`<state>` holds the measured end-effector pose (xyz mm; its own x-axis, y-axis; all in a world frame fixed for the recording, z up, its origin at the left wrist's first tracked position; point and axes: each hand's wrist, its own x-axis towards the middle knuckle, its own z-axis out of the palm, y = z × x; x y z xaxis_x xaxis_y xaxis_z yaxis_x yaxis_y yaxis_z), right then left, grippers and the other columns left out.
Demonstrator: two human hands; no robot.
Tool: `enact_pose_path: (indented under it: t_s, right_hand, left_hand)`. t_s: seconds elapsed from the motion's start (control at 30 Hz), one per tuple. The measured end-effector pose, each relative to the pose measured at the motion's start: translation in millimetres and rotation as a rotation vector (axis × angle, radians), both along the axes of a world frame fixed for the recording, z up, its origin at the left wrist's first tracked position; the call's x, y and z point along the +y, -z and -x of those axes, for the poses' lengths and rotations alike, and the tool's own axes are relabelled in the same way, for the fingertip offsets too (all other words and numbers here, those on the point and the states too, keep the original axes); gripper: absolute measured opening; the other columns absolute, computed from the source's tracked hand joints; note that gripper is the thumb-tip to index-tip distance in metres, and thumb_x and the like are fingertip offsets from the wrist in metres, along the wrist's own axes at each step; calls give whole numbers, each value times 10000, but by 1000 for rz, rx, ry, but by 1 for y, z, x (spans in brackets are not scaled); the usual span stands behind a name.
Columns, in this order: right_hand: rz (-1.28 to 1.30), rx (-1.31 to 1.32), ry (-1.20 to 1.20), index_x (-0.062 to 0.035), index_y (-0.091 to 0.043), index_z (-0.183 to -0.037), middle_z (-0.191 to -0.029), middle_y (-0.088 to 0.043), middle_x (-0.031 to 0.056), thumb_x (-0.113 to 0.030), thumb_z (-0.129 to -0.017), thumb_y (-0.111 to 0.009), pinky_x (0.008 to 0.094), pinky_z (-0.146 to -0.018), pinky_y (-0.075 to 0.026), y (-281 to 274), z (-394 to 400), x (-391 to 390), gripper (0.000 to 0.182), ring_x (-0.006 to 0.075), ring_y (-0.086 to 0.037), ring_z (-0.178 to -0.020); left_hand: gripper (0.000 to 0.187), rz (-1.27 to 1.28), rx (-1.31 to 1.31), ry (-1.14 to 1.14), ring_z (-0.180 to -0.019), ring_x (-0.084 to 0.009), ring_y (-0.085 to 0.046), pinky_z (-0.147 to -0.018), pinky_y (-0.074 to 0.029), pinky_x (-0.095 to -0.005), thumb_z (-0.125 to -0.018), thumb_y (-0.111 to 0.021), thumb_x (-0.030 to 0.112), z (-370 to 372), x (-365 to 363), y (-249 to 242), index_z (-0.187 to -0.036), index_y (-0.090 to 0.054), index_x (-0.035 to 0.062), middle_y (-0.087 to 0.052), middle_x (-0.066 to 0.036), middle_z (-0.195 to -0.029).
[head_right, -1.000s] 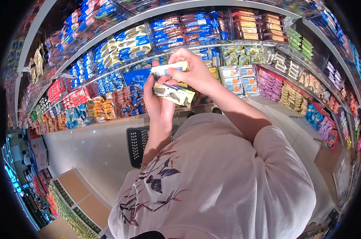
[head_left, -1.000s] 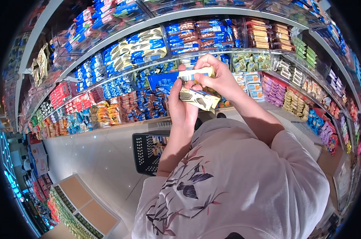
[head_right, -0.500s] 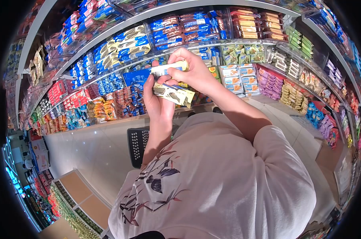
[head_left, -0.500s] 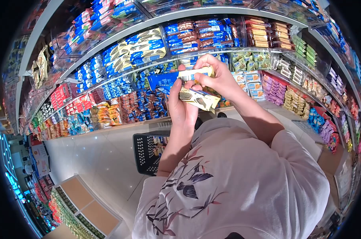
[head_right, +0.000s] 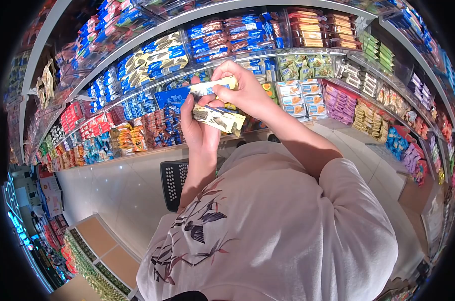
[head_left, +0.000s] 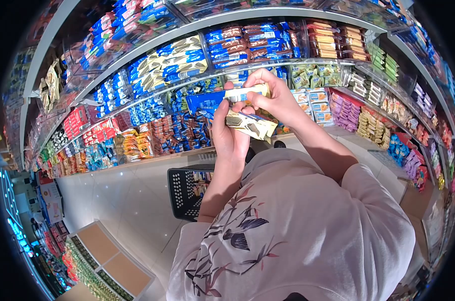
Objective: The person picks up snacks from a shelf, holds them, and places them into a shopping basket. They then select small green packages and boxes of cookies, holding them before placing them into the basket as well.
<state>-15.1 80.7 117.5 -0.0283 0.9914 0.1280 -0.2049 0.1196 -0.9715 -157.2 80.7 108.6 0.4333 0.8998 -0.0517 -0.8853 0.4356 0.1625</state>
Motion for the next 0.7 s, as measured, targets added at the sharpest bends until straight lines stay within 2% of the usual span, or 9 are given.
enact_pose_path:
  t_s: [0.13, 0.7]
  right_hand:
    - [-6, 10, -6, -36, -514, -995, -926, -544, 17, -25, -844, -579, 207, -658, -506, 1, -1, -1, 164, 62, -569, -791]
    - [16, 11, 13, -60, -524, -996, -885, -543, -9, -74, -857, -615, 204, -609, -429, 2, 0, -7, 167, 46, -534, -718]
  left_hand:
    - [416, 78, -39, 10, -762, -98, -496, -728, -451, -309, -891, -552, 101, 0, 0, -3, -1288, -434, 66, -534, -47, -1000]
    - [411, 71, 47, -58, -776, -100, -502, -730, -453, -304, -894, -555, 114, -2, -4, 2, -1285, -442, 54, -536, -51, -1009]
